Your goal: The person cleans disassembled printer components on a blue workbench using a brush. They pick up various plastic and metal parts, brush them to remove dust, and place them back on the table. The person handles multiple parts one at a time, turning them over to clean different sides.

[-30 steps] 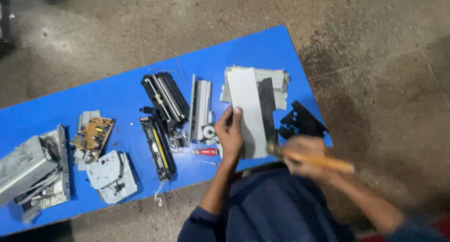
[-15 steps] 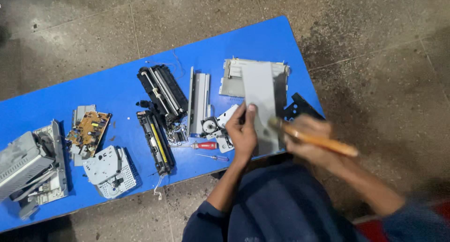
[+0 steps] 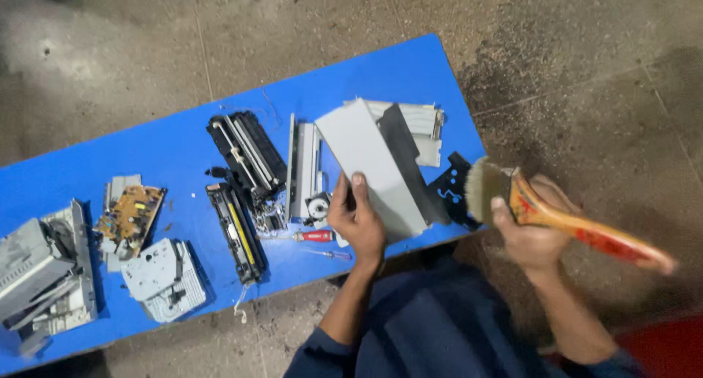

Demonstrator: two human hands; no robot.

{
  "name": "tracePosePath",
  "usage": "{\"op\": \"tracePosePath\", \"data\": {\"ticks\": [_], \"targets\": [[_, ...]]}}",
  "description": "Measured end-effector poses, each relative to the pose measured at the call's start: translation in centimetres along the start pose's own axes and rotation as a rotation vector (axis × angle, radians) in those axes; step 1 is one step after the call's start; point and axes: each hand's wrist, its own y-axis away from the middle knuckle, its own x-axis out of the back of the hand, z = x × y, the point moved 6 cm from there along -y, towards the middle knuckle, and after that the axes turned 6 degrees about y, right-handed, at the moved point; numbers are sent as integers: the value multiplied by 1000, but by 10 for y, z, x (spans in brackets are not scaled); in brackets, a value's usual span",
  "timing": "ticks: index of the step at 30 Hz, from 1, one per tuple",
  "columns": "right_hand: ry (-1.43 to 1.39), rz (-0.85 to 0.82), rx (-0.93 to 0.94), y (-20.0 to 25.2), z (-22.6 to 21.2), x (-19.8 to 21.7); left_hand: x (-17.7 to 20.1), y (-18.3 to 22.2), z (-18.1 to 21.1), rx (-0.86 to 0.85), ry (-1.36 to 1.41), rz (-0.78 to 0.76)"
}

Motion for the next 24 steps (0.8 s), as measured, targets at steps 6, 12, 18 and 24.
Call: {"op": "tracePosePath", "data": {"ticks": [6,12,18,24], "targets": [[-145,-163,-87,24,29,-39,1,-15,6,-37,88,12],[-105,-3,121,48,41,-35,6,-7,0,-10,0,-11],[-183,-69,-207,31,87,-52,13,-25,8,-87,-56,5],[104,-197,269,-23,-19,-59,-4,-7,-18,2,-191,-197]]}}
